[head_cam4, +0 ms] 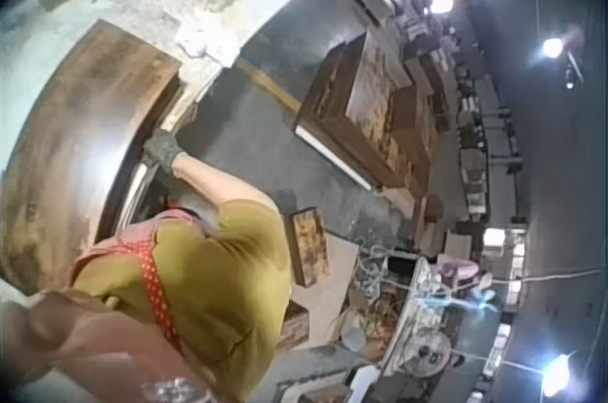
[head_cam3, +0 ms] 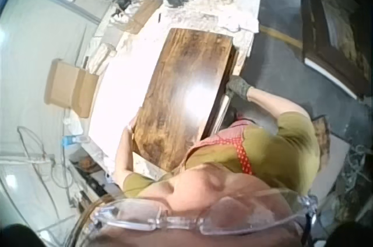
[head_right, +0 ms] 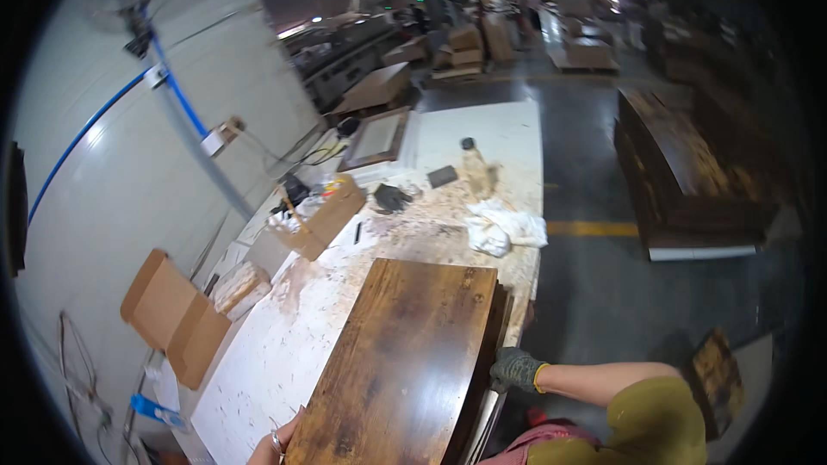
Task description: The person wipes a stack of wooden boards with a cloth, flipping and aligning them on a workbench. They handle the boards one at a time and then move the entire stack to one side.
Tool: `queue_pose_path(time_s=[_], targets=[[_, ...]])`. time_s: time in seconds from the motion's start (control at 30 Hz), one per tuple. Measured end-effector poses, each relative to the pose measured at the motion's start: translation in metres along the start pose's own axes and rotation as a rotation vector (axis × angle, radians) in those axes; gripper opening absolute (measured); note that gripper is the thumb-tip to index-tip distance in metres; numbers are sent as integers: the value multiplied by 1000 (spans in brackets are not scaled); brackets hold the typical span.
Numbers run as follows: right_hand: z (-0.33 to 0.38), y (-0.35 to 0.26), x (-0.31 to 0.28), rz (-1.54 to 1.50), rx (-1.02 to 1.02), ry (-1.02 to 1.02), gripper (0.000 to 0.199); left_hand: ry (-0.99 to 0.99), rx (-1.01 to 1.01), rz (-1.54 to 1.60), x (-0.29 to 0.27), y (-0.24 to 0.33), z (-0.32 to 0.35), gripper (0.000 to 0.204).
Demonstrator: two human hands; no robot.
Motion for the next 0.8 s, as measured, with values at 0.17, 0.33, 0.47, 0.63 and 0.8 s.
queue_pose_path(time_s=[0.17,0.33,0.47,0.63,0.8], targets=[[-76,6,6,122,61,-258,16,14,43,88,-24,-15,2,80],[-162,7,-6,-274,409,-334,22,79,102,218,-43,-47,28,80],[-249,3,32,100,7,-99,27,111,117,301,-50,-63,29,80],[-323,-44,32,192,-203,-129,26,190,191,504,-51,-111,48,80],[-376,-39,48,-4,-176,-205,36,176,353,755,-11,-145,42,79]])
Point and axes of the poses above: each hand's wrist, its own z-axis away from the middle knuckle, its own x-axis out of the palm, y = z × x, the point moved 7 cm from there along -z, towards the middle knuckle, and after that the axes turned 15 degrees about z, right-handed, at the moved point
